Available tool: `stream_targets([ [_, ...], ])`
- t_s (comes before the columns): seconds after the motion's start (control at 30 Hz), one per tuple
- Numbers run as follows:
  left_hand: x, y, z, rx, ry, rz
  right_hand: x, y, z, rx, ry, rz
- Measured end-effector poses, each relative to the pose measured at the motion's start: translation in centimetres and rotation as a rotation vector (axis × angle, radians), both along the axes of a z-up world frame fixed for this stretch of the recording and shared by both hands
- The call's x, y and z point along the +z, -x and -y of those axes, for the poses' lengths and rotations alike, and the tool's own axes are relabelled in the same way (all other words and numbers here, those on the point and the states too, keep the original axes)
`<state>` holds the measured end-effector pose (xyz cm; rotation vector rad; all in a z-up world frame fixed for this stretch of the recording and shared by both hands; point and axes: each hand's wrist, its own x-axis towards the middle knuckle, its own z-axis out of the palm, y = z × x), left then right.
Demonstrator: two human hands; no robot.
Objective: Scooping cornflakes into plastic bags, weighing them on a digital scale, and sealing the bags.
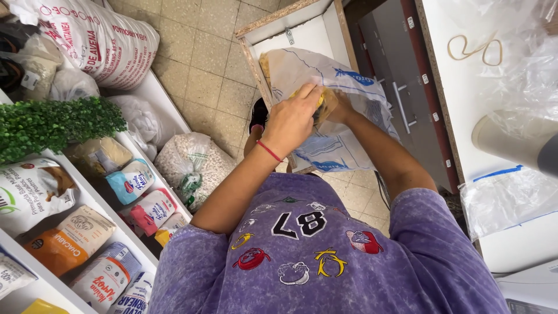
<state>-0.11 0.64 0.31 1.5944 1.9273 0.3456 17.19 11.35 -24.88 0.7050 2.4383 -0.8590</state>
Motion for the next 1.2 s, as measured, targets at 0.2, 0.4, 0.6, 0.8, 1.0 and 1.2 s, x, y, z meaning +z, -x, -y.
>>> stream_targets([
  [0.2,2.0,1.0,-0.6,-0.027,-0.024,0.043,-3.3,-5.2,0.7,-0.309,0.190,-0.154],
  [0.4,2.2,1.5,-1.0,-0.092,-0.061,0.039,1.5,-7.6,3.1,-0.575,0.332,-0.382],
  [0.6,2.5,1.8,-1.6,-0.223,-0.069,0.052,12.7,-11.5,5.3,-0.789,0.273,-0.388],
  [0.8,5.9,1.7,-2.8,-0.251,-0.049,0.142,16.4,-15.2,9.0,-0.889,0.102,-0.638],
  [1.0,2.2,0.4,-4.0,-0.366,-0.062,0.136,22.3,-17.1,10.6,-0.961,-0.107,-0.684],
  [1.2,4.2,-1.1,-3.2,-0.413,-0.029,0.159,28.6,-15.2,8.9,-0.902,-0.335,-0.557],
])
